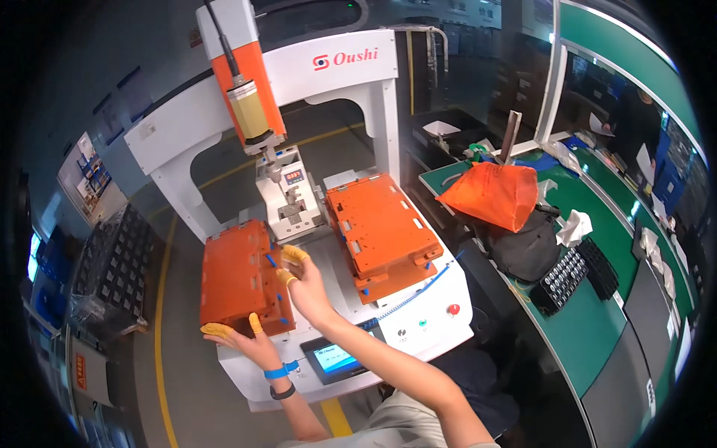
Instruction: The person assembles electronic components by placing small silver parts into an orange plastic jig. They handle the parts with yellow finger cots, pick them from a tray, and place them into designated slots on the jig. The person also moves a black sheet and uses a white machine to process the jig.
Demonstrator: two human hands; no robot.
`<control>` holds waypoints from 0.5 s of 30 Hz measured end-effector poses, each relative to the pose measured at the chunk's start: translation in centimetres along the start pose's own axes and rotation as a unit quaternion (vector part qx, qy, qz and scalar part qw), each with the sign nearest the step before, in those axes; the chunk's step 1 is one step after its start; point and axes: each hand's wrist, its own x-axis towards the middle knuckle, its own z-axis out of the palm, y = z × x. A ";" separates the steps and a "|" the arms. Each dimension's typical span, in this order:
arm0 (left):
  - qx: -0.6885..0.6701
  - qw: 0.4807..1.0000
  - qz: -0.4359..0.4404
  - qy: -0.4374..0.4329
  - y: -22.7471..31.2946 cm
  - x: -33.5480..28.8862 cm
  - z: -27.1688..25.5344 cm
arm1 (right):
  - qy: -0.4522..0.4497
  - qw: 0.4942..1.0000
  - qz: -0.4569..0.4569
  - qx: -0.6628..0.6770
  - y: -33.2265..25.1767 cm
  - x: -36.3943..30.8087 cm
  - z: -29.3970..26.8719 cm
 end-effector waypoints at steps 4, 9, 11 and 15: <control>-0.033 0.999 0.013 0.013 -0.3 0.0 0.2 | 0.021 0.979 -0.163 -0.117 -2.8 -1.2 -7.0; 0.016 0.998 0.063 -0.004 -3.4 -4.6 -1.6 | 0.166 0.817 -0.312 -0.456 -7.2 -3.3 -14.7; 0.034 0.998 0.049 -0.019 -5.9 -6.5 -1.7 | 0.142 0.806 -0.290 -0.496 -7.0 -3.2 -17.8; 0.073 0.981 -0.032 -0.175 -10.2 -13.3 -0.4 | 0.107 0.777 -0.318 -0.532 -5.3 -4.0 -20.3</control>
